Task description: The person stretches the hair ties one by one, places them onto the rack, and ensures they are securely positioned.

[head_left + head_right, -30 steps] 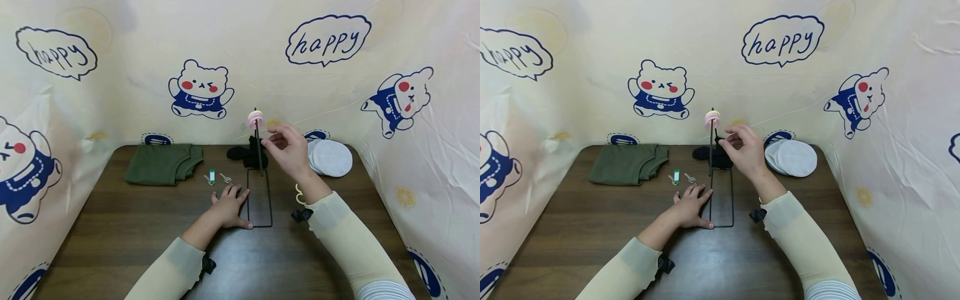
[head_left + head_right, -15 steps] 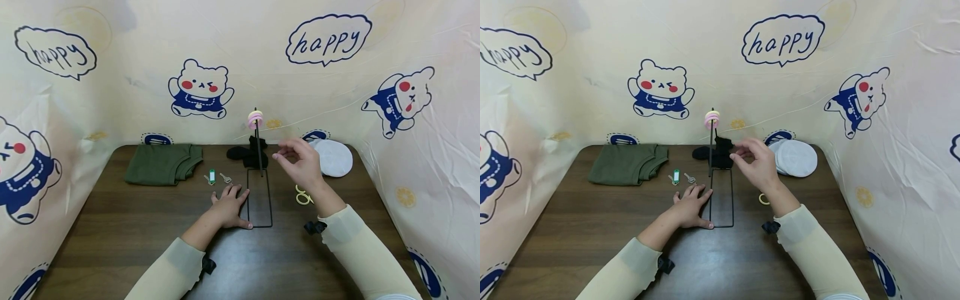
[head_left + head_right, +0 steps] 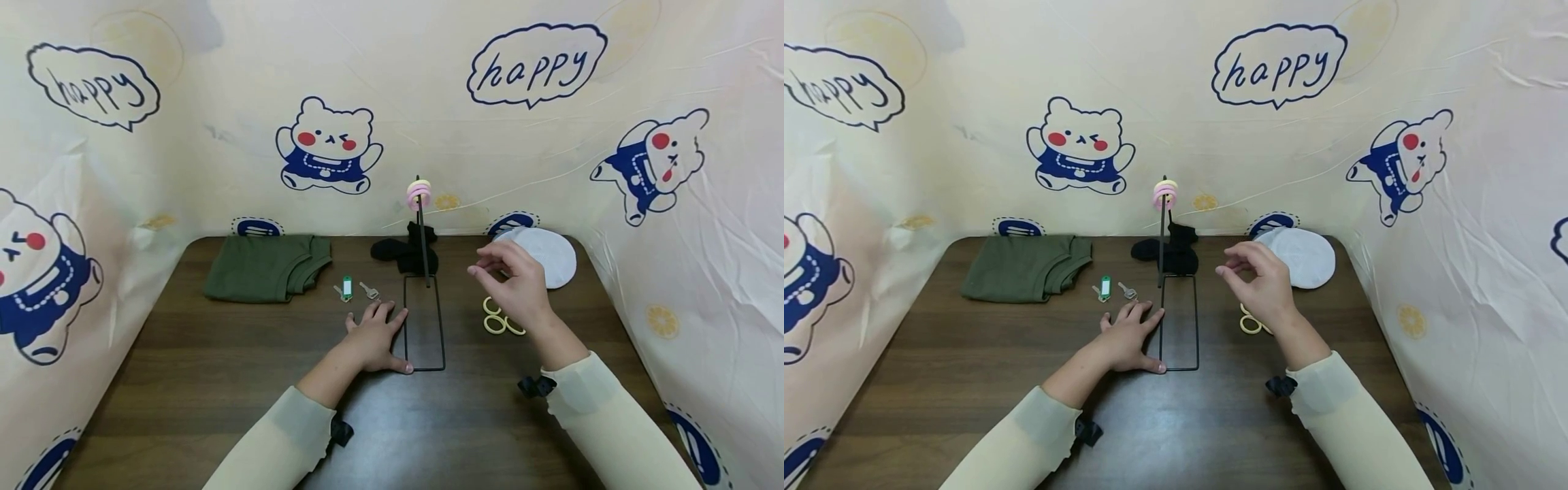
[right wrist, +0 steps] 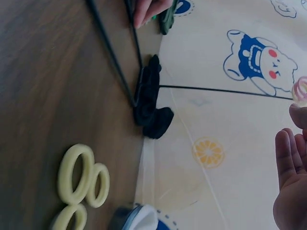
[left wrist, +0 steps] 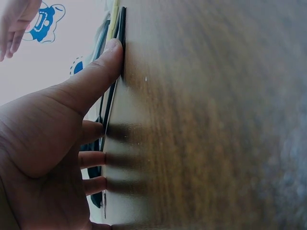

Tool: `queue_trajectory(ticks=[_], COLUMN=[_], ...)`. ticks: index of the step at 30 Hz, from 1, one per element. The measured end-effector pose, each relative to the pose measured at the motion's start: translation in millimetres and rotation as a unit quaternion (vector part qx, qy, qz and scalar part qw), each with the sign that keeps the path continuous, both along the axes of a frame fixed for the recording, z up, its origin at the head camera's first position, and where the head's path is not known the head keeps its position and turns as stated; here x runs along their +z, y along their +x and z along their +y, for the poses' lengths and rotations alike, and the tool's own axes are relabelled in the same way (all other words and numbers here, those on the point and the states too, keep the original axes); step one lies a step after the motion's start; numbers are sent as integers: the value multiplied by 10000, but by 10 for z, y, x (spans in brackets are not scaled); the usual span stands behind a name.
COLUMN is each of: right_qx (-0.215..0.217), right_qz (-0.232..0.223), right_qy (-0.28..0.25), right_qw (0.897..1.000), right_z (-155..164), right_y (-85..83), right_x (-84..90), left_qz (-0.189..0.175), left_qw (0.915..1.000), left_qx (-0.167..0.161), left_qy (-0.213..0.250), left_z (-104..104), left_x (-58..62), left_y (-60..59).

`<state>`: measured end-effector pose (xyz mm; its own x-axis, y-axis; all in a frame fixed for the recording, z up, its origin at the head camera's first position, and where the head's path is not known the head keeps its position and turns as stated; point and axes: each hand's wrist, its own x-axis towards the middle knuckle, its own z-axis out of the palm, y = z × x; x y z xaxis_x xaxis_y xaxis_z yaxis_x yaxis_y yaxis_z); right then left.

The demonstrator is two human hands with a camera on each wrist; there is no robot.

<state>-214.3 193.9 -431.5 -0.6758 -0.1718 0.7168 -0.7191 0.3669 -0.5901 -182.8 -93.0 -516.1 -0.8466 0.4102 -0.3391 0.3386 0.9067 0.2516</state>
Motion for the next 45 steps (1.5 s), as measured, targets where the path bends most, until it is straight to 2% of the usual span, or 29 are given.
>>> queue_trajectory(ticks=[11,20,28,32,36,45], right_qx=[-434,-570,-827,-843,-844,-419], right_qz=[-146,-318,-668,-1179,-1819,-2677], right_qy=[525,825,1389,1848,2387,3028], right_qw=[9976,9945,9846,9720,9502,9137], right_z=[367,614,798,882,964,1096], right_y=[52,120,194,234,256,245], right_x=[-344,-462,-595,-653,-706,-807], left_qz=[-17,27,65,134,229,247], left_qw=[10000,9999,9999,9998,9997,9993], left_qx=[13,-24,-5,15,103,264], left_qy=[-54,-157,-138,-119,-5,105], left_z=[12,21,28,34,45,80], left_x=[-5,13,-15,-53,-82,-90], left_y=[-16,1,0,4,16,51])
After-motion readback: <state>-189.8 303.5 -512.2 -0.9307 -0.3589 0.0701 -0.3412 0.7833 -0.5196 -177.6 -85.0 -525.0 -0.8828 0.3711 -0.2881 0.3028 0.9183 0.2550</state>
